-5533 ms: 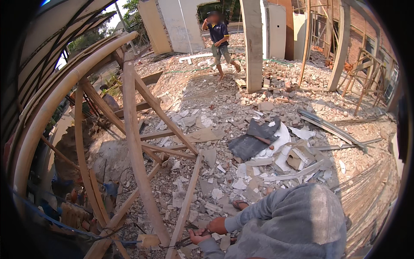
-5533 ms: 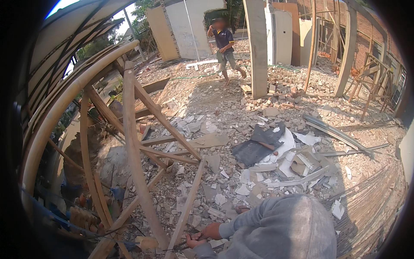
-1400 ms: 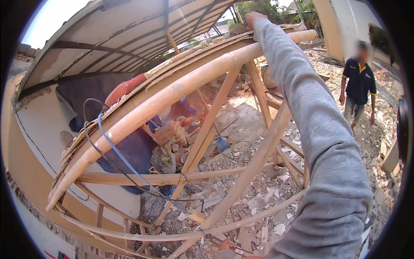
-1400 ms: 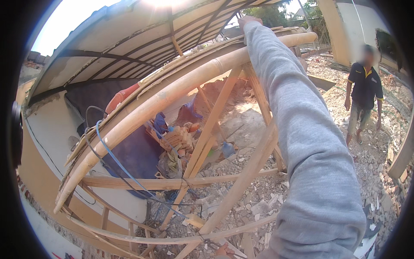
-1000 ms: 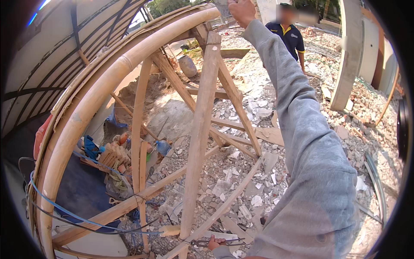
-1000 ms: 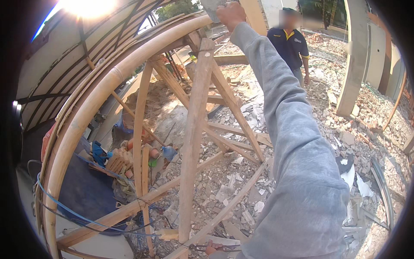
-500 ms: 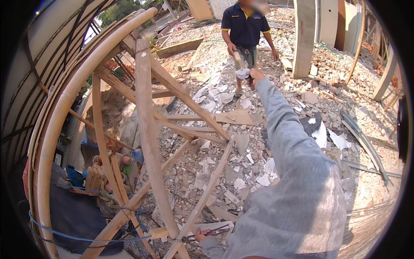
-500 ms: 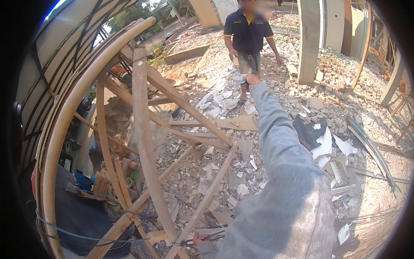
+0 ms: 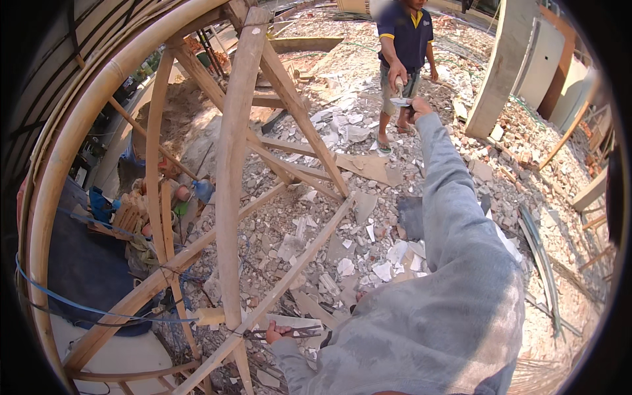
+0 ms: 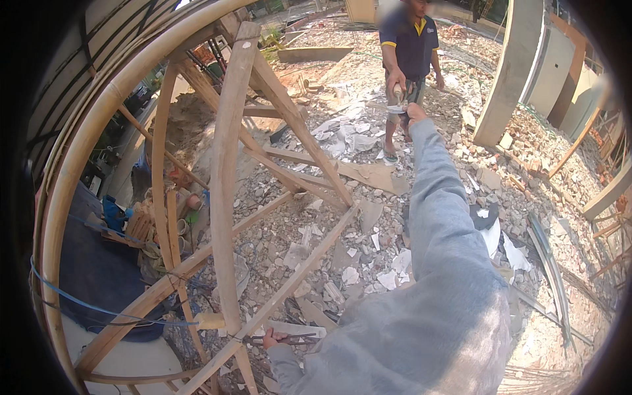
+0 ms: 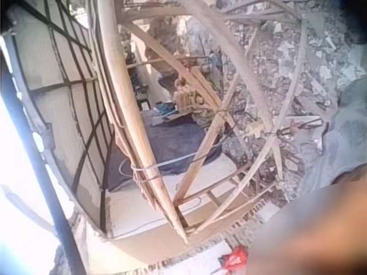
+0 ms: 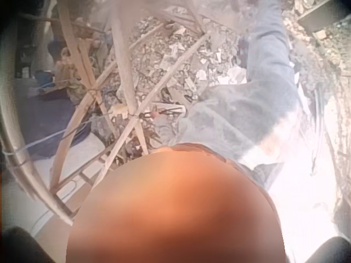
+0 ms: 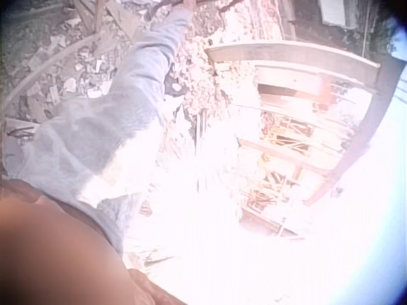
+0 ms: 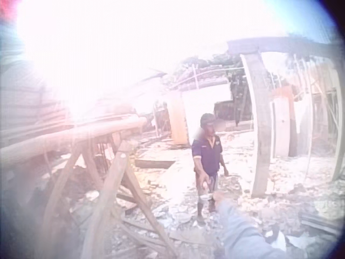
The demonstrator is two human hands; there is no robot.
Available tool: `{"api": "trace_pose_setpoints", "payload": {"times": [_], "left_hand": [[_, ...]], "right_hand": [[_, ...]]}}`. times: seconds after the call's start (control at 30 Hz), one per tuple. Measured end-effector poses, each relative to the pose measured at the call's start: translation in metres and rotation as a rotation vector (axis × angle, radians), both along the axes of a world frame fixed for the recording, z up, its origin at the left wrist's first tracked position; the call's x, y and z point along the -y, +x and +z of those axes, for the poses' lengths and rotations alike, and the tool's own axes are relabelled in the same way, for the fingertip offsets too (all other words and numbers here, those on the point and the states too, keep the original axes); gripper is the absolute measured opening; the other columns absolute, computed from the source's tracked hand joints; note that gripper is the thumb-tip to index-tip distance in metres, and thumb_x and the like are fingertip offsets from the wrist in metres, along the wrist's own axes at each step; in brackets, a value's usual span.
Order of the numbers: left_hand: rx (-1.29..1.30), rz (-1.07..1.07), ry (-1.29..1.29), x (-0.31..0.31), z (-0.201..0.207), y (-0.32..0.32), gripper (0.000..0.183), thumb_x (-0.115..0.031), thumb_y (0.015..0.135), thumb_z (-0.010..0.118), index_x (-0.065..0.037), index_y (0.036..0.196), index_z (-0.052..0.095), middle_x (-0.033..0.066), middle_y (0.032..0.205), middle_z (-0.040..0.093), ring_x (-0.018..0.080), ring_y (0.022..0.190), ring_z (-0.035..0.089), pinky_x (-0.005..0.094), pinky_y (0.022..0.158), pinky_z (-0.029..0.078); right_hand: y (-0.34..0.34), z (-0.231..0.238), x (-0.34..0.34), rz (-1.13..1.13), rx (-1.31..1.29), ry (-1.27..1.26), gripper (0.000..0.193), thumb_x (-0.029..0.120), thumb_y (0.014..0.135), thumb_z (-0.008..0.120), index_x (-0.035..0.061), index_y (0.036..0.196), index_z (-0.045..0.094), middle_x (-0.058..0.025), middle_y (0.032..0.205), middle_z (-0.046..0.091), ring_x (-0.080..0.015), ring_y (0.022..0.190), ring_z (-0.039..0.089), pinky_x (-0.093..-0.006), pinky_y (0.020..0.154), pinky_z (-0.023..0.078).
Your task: The person uses pliers to cut and remove wire bindings from a wooden frame structure. They repeatedly pull and twist the wires, then drop the cut pieces onto the debris-covered ground.
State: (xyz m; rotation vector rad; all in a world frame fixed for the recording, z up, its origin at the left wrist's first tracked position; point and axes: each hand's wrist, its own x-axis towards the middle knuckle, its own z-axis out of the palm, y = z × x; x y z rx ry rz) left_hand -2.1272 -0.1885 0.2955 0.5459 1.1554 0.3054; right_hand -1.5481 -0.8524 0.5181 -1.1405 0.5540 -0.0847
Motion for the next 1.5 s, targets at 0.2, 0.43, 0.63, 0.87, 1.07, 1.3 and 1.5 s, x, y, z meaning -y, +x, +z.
{"api": "trace_pose_setpoints", "payload": {"times": [0.2, 0.43, 0.63, 0.87, 1.07, 1.3, 1.5], "left_hand": [[0.054, 0.082, -0.065, 0.012, 0.0, -0.006, 0.023, -0.017, 0.092, 0.069, -0.014, 0.08, 0.049, -0.0043, 0.051, 0.028, 0.0158, 0.041, 0.035, 0.0369, 0.044, 0.038], [0.037, 0.149, -0.142, 0.026, 0.022, 0.004, 0.011, -0.017, 0.093, 0.067, -0.01, 0.099, 0.062, -0.0046, 0.058, 0.03, 0.0128, 0.046, 0.032, 0.0348, 0.045, 0.036], [0.032, 0.173, -0.188, 0.032, 0.032, 0.013, 0.012, -0.019, 0.092, 0.069, -0.012, 0.095, 0.06, -0.005, 0.059, 0.028, 0.0124, 0.047, 0.029, 0.0344, 0.045, 0.035], [0.072, 0.245, -0.236, 0.038, 0.043, 0.029, 0.018, -0.02, 0.092, 0.072, -0.01, 0.092, 0.057, -0.0022, 0.064, 0.038, 0.0122, 0.046, 0.033, 0.0333, 0.041, 0.034], [-0.046, 0.395, -0.158, 0.041, 0.035, 0.079, 0.016, -0.015, 0.092, 0.07, -0.006, 0.093, 0.057, 0.0032, 0.074, 0.048, 0.016, 0.052, 0.042, 0.0343, 0.046, 0.039], [0.336, -0.027, -0.132, 0.039, 0.002, 0.014, 0.024, -0.015, 0.092, 0.069, -0.002, 0.112, 0.062, 0.0057, 0.078, 0.061, 0.0242, 0.061, 0.06, 0.0417, 0.056, 0.052], [0.686, -0.175, -0.337, 0.023, -0.004, -0.061, 0.054, -0.023, 0.09, 0.076, -0.009, 0.138, 0.056, 0.0045, 0.079, 0.064, 0.0218, 0.076, 0.066, 0.0445, 0.076, 0.057]], "right_hand": [[0.02, -0.031, 0.034, -0.094, 0.047, 0.09, 0.017, 0.01, 0.099, 0.048, 0.0032, 0.105, 0.062, -0.0086, 0.089, 0.066, -0.0174, 0.074, 0.062, -0.0368, 0.072, 0.054], [-0.238, -0.056, -0.217, 0.956, 0.291, -0.487, 0.042, 0.029, 0.1, 0.062, -0.0037, 0.126, 0.061, -0.0019, 0.094, 0.065, -0.007, 0.078, 0.058, -0.0234, 0.067, 0.048], [-0.521, -0.103, -0.45, 1.722, 0.715, -1.416, 0.083, 0.035, 0.082, 0.073, -0.0053, 0.145, 0.037, -0.0253, 0.12, 0.059, -0.0396, 0.115, 0.058, -0.0482, 0.096, 0.049], [-0.543, -0.134, -0.495, 1.374, 0.636, -1.715, 0.013, 0.015, 0.089, 0.058, 0.0034, 0.094, 0.055, -0.0148, 0.09, 0.067, -0.0325, 0.082, 0.07, -0.0443, 0.067, 0.058], [-0.467, -0.149, -0.502, 1.535, 0.744, -1.581, 0.015, 0.013, 0.088, 0.058, 0.0024, 0.099, 0.059, -0.0206, 0.091, 0.068, -0.0394, 0.083, 0.07, -0.0491, 0.071, 0.057], [-0.508, -0.166, -0.486, 1.542, 0.617, -1.33, 0.016, 0.017, 0.089, 0.062, 0.0019, 0.095, 0.065, -0.0199, 0.079, 0.068, -0.0391, 0.076, 0.069, -0.0491, 0.068, 0.055], [-0.541, -0.179, -0.488, 1.907, -0.28, -0.346, 0.039, 0.038, 0.098, 0.064, -0.0005, 0.09, 0.068, -0.005, 0.065, 0.064, -0.016, 0.054, 0.062, -0.0297, 0.051, 0.048]]}}
